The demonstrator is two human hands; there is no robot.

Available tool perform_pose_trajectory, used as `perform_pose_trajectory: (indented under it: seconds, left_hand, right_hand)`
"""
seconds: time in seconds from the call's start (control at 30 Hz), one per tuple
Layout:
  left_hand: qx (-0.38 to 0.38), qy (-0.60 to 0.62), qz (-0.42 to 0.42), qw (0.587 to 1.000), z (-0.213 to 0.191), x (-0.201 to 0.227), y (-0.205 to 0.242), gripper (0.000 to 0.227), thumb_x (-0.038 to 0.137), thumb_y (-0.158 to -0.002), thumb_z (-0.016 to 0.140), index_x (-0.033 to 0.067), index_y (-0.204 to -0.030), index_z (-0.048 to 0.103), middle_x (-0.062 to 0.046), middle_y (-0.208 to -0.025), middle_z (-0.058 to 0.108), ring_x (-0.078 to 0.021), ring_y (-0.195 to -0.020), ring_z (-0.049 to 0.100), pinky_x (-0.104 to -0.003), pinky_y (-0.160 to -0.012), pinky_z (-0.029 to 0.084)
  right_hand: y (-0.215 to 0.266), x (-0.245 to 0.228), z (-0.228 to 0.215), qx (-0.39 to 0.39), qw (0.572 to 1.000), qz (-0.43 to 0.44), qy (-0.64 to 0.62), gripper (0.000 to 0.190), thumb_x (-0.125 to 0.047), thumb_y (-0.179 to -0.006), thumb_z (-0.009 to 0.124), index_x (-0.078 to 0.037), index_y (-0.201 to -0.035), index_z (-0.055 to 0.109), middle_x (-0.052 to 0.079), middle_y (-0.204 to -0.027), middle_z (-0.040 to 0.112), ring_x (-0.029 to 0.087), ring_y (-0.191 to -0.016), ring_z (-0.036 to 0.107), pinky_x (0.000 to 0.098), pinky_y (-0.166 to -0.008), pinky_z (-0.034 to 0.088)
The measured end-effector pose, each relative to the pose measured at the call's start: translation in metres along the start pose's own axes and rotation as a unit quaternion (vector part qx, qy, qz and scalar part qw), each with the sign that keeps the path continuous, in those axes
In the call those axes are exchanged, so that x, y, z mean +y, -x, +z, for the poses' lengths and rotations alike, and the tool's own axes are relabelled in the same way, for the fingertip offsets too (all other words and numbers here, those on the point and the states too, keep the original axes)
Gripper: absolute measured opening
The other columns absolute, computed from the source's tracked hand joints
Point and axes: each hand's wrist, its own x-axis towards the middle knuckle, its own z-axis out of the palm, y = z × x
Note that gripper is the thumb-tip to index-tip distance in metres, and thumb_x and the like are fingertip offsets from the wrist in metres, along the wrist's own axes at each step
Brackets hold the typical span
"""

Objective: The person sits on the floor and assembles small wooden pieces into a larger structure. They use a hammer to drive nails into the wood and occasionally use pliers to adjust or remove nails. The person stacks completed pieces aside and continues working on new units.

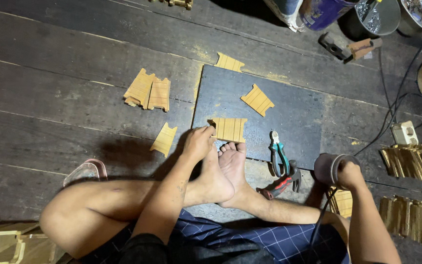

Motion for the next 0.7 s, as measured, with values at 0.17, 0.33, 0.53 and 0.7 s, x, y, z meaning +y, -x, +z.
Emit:
perform_pose_trajectory:
  seconds: [0.17,0.33,0.53,0.7]
  left_hand:
    - [-0.04,0.065,-0.098,0.992,-0.017,0.012,-0.001,0.02,0.017,-0.086,0.076,0.0185,-0.101,0.064,-0.013,-0.089,0.071,-0.0374,-0.079,0.067,-0.051,-0.067,0.051]
    - [-0.011,0.129,-0.081,0.988,-0.015,0.008,-0.001,0.032,0.008,-0.08,0.078,0.0145,-0.11,0.067,-0.007,-0.107,0.078,-0.0295,-0.098,0.074,-0.042,-0.086,0.057]
    - [-0.042,0.117,-0.137,0.983,-0.021,0.015,-0.005,0.025,0.012,-0.082,0.076,0.0181,-0.105,0.068,-0.008,-0.098,0.077,-0.0278,-0.092,0.073,-0.043,-0.08,0.057]
    - [0.021,0.059,-0.045,0.997,-0.001,0.001,0.002,0.022,0.016,-0.08,0.078,0.0154,-0.1,0.072,-0.013,-0.089,0.075,-0.0353,-0.09,0.075,-0.043,-0.081,0.061]
  right_hand:
    - [0.005,0.021,0.007,0.012,1.0,0.001,-0.027,0.037,-0.024,-0.079,0.063,-0.005,-0.108,0.078,0.026,-0.109,0.076,0.047,-0.111,0.068,0.0494,-0.089,0.052]
    - [0.022,0.017,-0.02,-0.038,0.999,0.013,-0.035,0.042,-0.034,-0.091,0.063,-0.007,-0.119,0.078,0.026,-0.114,0.078,0.047,-0.108,0.072,0.0514,-0.093,0.055]
    - [0.075,-0.074,-0.084,0.107,0.975,-0.098,-0.166,0.025,-0.024,-0.106,0.068,0.0,-0.114,0.073,0.016,-0.102,0.077,0.029,-0.091,0.073,0.0423,-0.087,0.057]
    - [0.089,-0.232,-0.078,0.14,0.927,-0.268,-0.222,0.017,-0.01,-0.096,0.07,0.002,-0.108,0.073,0.025,-0.099,0.071,0.046,-0.102,0.069,0.0525,-0.088,0.056]
